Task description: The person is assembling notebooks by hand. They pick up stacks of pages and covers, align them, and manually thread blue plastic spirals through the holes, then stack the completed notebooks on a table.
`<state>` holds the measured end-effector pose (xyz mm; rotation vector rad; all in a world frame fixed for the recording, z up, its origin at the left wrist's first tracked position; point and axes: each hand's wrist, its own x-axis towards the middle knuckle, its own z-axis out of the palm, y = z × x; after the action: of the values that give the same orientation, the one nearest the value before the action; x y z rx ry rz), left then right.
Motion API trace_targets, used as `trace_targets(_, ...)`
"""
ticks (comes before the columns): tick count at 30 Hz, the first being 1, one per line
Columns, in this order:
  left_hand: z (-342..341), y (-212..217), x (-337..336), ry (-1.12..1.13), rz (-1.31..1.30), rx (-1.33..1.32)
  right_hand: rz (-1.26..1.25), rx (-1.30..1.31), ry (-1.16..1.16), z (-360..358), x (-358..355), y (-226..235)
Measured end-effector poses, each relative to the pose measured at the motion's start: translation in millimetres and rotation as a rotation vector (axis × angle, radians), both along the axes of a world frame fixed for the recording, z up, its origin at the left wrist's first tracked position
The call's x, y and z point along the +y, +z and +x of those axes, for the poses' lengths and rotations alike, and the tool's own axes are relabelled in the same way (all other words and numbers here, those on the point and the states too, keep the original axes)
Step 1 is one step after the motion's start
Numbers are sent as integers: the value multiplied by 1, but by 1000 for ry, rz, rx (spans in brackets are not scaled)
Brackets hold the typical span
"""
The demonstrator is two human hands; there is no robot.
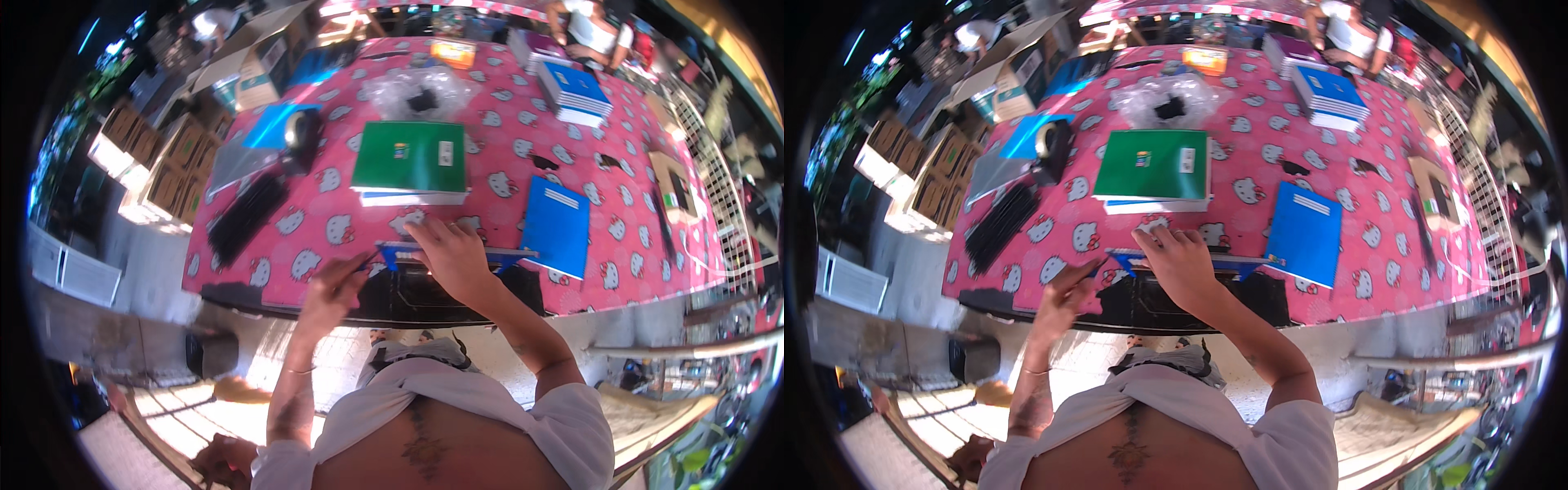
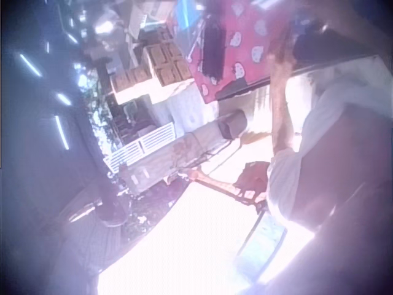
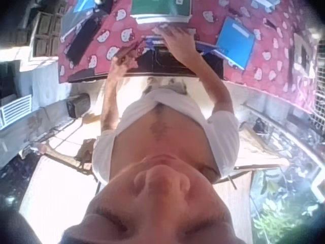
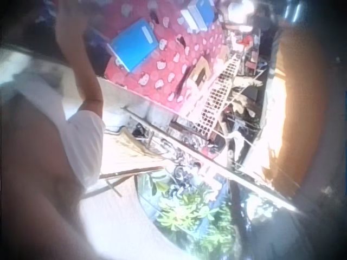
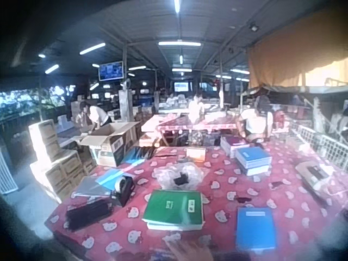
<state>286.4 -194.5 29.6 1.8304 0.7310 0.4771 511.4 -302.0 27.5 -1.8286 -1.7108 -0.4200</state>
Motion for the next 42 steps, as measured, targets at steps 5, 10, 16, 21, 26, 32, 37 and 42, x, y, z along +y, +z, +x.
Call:
trace_targets(5, -85, -147, 66, 156, 767, 356, -53, 475, -103, 70, -71, 46)
trace_targets(10, -57, -155, 86, 310, 937, 379, 402, 640, -382, 162, -156, 120)
trace_targets(16, 15, -116, 83, 215, 798, 127, -131, -390, -246, 190, -101, 85)
trace_targets(21, 69, -95, 34, -286, 268, -87, -573, 54, -418, 192, -97, -97)
trace_targets(26, 102, -82, 50, -389, 134, 102, -289, 772, 135, 74, -85, -61)
trace_targets(32, 176, -90, 113, -223, 1272, -27, -310, 564, -7, 68, -77, -82)
trace_targets(37, 172, -62, 117, -385, 851, 26, 29, 1409, 74, 77, -56, -52)
trace_targets(42, 161, -18, 32, -518, 1211, -109, 75, 2400, 398, 125, -39, -50)
